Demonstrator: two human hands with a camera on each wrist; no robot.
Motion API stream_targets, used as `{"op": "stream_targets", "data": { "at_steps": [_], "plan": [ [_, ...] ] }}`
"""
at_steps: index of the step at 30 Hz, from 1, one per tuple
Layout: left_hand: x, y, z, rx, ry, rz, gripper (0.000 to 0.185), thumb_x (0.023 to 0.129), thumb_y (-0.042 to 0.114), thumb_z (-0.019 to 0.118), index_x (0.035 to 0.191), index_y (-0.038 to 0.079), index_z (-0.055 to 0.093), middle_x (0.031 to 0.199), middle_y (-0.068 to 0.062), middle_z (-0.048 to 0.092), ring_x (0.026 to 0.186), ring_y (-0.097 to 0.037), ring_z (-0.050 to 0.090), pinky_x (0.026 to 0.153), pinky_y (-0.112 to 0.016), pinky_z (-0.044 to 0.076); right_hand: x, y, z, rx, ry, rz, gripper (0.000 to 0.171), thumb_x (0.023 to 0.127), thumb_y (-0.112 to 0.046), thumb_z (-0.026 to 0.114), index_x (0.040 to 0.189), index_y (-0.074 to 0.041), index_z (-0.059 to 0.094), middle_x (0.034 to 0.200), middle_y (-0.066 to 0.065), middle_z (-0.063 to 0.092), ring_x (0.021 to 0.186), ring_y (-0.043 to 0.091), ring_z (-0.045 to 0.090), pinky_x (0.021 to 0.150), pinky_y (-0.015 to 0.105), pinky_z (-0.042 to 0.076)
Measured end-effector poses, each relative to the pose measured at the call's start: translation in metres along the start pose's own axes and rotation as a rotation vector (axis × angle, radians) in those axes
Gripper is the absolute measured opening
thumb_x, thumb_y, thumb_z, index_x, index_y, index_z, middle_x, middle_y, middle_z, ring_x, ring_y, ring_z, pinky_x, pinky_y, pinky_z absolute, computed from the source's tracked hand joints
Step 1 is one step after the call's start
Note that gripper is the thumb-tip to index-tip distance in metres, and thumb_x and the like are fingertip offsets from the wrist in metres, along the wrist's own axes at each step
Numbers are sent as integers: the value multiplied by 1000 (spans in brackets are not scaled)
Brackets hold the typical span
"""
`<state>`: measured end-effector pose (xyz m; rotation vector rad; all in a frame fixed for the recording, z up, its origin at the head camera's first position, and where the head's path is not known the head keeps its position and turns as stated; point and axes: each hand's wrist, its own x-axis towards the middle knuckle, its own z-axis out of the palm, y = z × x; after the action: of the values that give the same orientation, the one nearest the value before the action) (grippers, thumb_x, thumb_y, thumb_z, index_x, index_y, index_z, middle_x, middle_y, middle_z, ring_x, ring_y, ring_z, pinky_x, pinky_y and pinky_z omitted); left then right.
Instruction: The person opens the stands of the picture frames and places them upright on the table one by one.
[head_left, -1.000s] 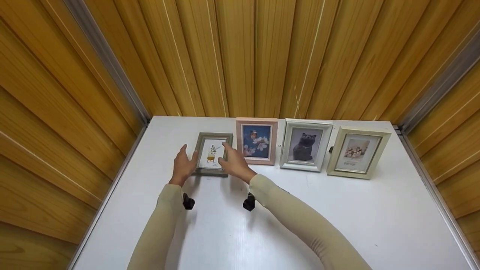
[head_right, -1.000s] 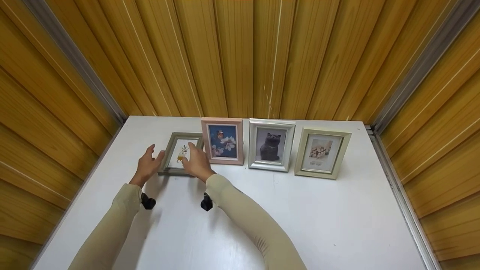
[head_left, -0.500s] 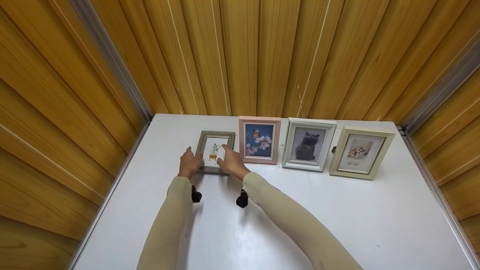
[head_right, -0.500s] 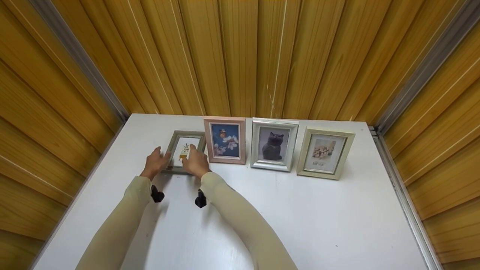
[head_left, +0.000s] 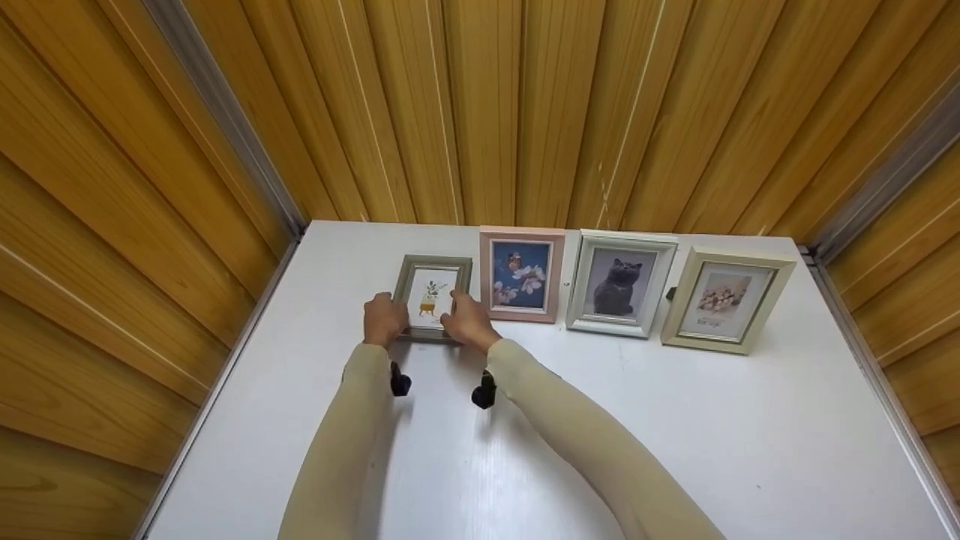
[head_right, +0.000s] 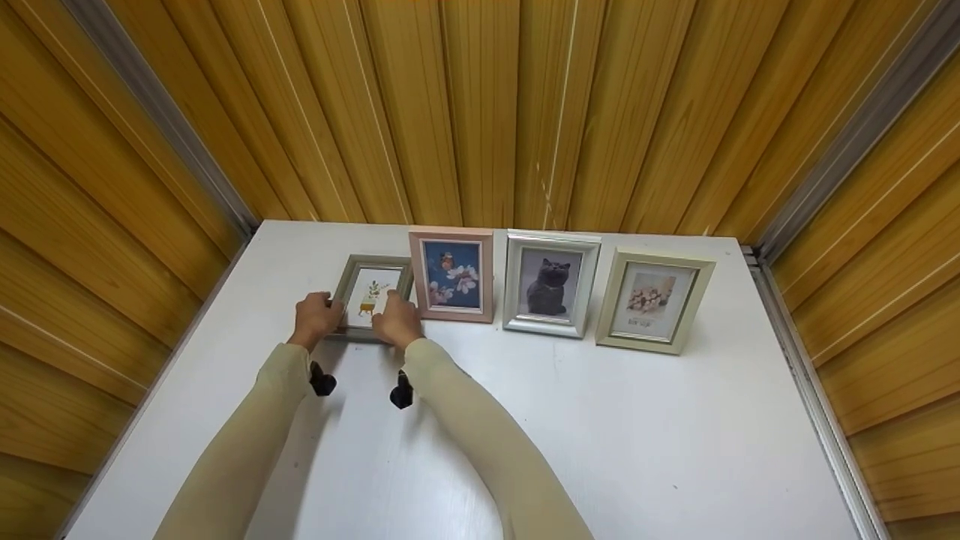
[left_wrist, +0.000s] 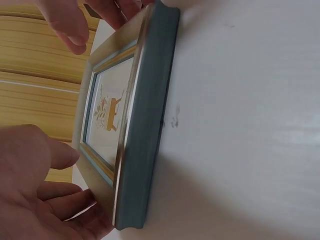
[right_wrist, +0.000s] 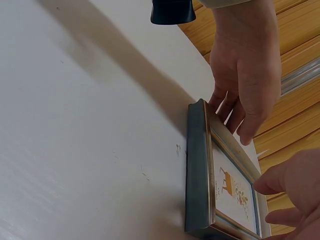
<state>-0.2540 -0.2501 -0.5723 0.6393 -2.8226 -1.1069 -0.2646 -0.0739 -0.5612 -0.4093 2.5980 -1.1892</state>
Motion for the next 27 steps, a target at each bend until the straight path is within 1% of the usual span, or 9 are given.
{"op": "stream_targets", "data": {
  "at_steps": [2, 3, 5, 7, 10, 15, 19, 24, 27],
  "plan": [
    [0, 1, 0, 0, 6, -12, 31, 99, 11, 51, 114, -9, 68, 107, -26, 71, 92, -35, 64, 83, -48, 53, 1, 1, -1, 23, -15, -6, 56, 99, -9, 59, 150, 6, 43, 137, 23, 61, 134, 35, 53, 113, 46, 41],
    [0, 1, 0, -6, 6, -19, 29, 99, 11, 51, 112, -8, 70, 103, -24, 72, 88, -33, 63, 80, -47, 53, 1, 1, -1, 29, -18, -10, 55, 99, -9, 59, 150, 6, 44, 142, 23, 58, 137, 35, 50, 113, 45, 40],
    [0, 1, 1, -19, 1, -31, 27, 100, 11, 51, 108, -6, 71, 99, -21, 71, 84, -30, 61, 76, -45, 52, 2, 2, -2, 35, -22, -14, 55, 98, -8, 59, 150, 6, 44, 144, 24, 56, 138, 35, 49, 114, 45, 40],
    [0, 1, 2, -32, -5, -44, 28, 100, 11, 50, 110, -5, 71, 99, -19, 71, 84, -29, 62, 75, -43, 52, 2, 2, -2, 36, -19, -10, 55, 97, -8, 59, 149, 6, 46, 148, 23, 53, 139, 35, 48, 114, 45, 39],
    [-1, 1, 2, -37, -15, -56, 29, 99, 11, 49, 111, -5, 70, 99, -19, 71, 84, -30, 63, 74, -42, 52, 1, 3, 0, 21, -11, -11, 55, 96, -8, 60, 148, 6, 47, 146, 23, 55, 138, 36, 49, 114, 45, 40],
    [-2, 1, 0, -10, -13, -55, 28, 100, 12, 50, 108, -5, 71, 98, -18, 71, 83, -29, 63, 75, -42, 52, -1, 2, 0, 0, -2, -11, 55, 96, -7, 60, 148, 6, 47, 145, 23, 56, 138, 37, 50, 114, 45, 40],
    [-3, 3, -5, 15, -31, -59, 32, 102, 14, 51, 117, -8, 69, 109, -23, 71, 90, -31, 65, 82, -45, 55, -3, 1, -2, -49, 4, 1, 54, 96, -8, 60, 147, 5, 48, 141, 23, 59, 133, 37, 54, 111, 45, 43],
    [-8, 1, -15, 31, -74, -85, 44, 101, 17, 55, 136, -10, 58, 132, -28, 63, 114, -40, 65, 100, -52, 51, -4, 1, -3, -104, 25, 23, 48, 93, -4, 62, 140, 4, 56, 126, 22, 68, 117, 36, 64, 101, 46, 50],
    [-11, -2, -19, 35, -111, -98, 43, 99, 16, 58, 133, -10, 60, 128, -29, 64, 112, -41, 66, 97, -52, 53, -5, 3, -3, -144, 40, 52, 43, 91, -4, 64, 133, 3, 59, 122, 21, 69, 113, 36, 65, 97, 47, 52]
  ]
}}
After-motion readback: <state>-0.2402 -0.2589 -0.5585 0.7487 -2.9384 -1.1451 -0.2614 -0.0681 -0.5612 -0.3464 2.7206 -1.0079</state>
